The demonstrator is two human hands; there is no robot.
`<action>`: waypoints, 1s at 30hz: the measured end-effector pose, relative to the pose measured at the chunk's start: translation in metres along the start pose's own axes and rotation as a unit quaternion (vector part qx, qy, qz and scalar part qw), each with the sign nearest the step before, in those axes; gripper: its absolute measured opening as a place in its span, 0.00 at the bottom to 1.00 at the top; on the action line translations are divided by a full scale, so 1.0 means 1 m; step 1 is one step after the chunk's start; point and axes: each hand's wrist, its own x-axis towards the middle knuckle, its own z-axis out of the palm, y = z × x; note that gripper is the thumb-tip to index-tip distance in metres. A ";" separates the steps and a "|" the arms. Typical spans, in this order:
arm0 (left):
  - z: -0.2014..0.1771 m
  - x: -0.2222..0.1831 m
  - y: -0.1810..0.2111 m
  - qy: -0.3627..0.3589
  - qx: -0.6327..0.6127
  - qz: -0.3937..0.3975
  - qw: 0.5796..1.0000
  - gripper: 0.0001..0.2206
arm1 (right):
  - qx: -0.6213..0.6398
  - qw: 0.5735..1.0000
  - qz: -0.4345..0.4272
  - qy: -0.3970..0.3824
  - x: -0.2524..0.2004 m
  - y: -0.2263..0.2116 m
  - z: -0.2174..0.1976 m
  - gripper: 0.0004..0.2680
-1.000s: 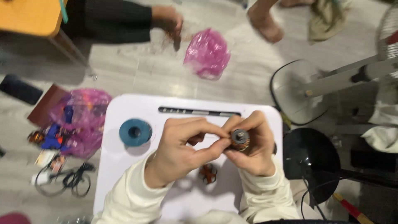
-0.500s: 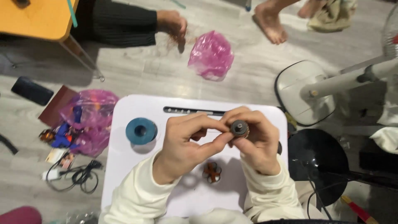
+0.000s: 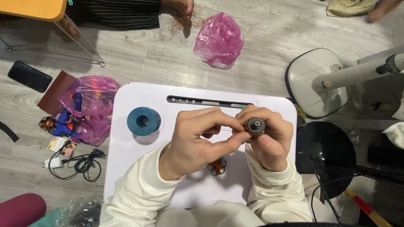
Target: Manually winding copper wire onto the poles of a motor armature.
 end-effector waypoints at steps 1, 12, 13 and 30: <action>0.001 0.000 0.000 0.000 0.000 -0.001 1.000 0.08 | 0.000 1.000 0.001 0.000 0.000 -0.001 0.000 0.14; 0.002 0.001 -0.001 0.001 0.007 0.027 1.000 0.09 | -0.014 1.000 -0.014 -0.008 0.002 0.003 -0.004 0.13; 0.002 0.000 -0.001 0.000 0.007 0.027 1.000 0.09 | -0.015 1.000 -0.015 -0.007 0.002 0.003 -0.003 0.13; 0.000 0.001 -0.007 0.008 -0.013 -0.019 1.000 0.08 | 0.102 0.994 0.008 -0.042 0.005 0.008 0.001 0.07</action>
